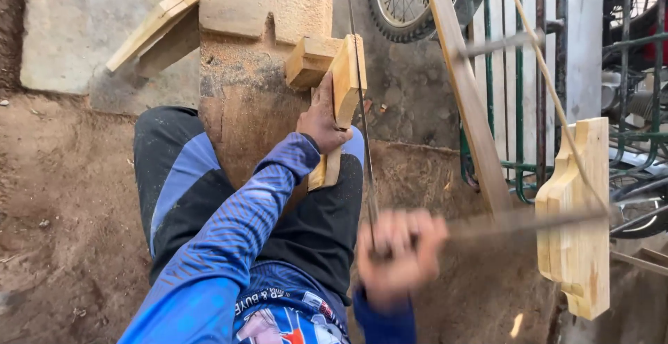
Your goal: The person sits on the ground and uses a bow saw to cut a small piece of wood held between their legs. They position the wood, begin sawing, and continue cutting through the piece.
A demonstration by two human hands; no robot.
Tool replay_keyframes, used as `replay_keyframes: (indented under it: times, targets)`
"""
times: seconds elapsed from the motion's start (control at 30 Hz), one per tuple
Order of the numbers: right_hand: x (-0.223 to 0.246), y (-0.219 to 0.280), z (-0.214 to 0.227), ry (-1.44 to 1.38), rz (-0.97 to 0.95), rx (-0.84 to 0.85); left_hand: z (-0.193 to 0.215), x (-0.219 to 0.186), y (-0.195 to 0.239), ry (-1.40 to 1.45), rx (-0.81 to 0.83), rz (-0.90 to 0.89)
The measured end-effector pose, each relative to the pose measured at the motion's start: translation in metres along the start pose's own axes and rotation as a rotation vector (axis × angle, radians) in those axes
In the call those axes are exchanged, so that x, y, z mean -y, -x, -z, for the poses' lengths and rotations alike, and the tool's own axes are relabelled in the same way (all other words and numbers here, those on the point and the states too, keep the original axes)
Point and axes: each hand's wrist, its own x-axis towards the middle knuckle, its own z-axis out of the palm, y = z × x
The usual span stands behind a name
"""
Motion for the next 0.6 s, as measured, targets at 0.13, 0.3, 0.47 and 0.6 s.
replay_keyframes:
  times: [0.13,0.3,0.47,0.6]
  targets:
    - [-0.057,-0.141,-0.01,0.057,0.024,-0.119,-0.001,-0.005,0.003,0.008,0.016,0.07]
    - [-0.016,-0.037,-0.019,0.25,0.05,-0.01,-0.004,0.002,0.0,0.053,-0.074,-0.002]
    - [0.025,0.046,-0.007,0.168,0.032,-0.105,0.0,0.004,-0.005,-0.014,-0.039,-0.023]
    - [-0.031,-0.098,-0.015,0.1,-0.023,-0.103,0.005,-0.002,-0.001,-0.006,0.076,0.062]
